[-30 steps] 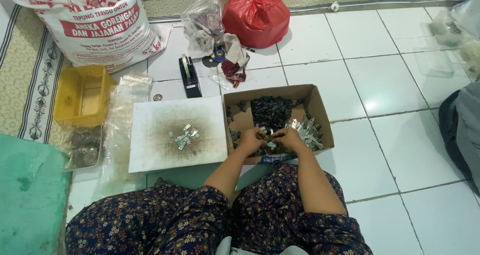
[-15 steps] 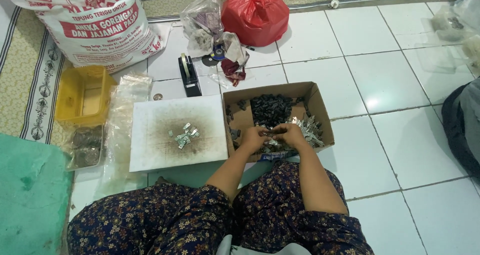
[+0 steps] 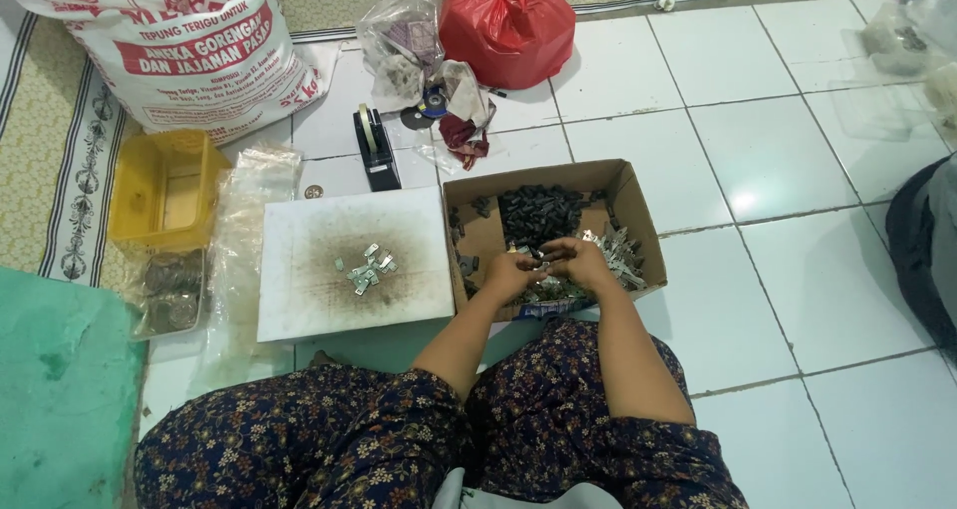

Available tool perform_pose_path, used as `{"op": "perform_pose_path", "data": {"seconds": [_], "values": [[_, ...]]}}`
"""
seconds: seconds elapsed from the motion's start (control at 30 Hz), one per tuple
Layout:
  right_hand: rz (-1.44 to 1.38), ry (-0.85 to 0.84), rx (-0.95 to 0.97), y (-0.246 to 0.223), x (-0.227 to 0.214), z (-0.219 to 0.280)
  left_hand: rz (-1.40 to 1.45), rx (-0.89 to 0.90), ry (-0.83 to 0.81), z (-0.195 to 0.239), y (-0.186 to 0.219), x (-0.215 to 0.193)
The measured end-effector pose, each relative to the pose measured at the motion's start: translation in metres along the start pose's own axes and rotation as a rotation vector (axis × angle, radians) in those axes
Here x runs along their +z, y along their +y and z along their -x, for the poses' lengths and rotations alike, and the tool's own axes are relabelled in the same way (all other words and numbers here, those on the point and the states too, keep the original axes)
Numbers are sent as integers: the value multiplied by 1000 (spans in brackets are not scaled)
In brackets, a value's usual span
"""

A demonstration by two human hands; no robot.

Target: The person sits on the floor and places small round metal parts into a clear plastic bag, then seals the bag. Afterward, the person picks up small rectangular metal pieces from a cardboard box and places them onto a white board.

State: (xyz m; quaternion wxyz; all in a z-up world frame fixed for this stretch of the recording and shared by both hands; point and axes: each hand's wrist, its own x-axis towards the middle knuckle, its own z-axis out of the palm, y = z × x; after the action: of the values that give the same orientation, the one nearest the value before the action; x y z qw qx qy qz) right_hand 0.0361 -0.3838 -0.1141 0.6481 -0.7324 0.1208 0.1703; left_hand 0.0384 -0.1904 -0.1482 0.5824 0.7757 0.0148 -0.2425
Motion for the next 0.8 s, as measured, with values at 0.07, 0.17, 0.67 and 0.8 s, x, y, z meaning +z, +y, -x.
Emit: {"op": "perform_pose_path", "data": {"seconds": [0.07, 0.17, 0.67, 0.8], "values": [[-30, 14, -1, -3, 2, 2, 10, -2, 3, 2, 0, 2], [-66, 36, 3, -12, 7, 10, 40, -15, 11, 1, -2, 3], [-42, -17, -42, -119, 141, 54, 59, 36, 257, 92, 49, -132], [-103, -124, -91, -116, 202, 40, -178, 92, 329, 136, 56, -192]]}}
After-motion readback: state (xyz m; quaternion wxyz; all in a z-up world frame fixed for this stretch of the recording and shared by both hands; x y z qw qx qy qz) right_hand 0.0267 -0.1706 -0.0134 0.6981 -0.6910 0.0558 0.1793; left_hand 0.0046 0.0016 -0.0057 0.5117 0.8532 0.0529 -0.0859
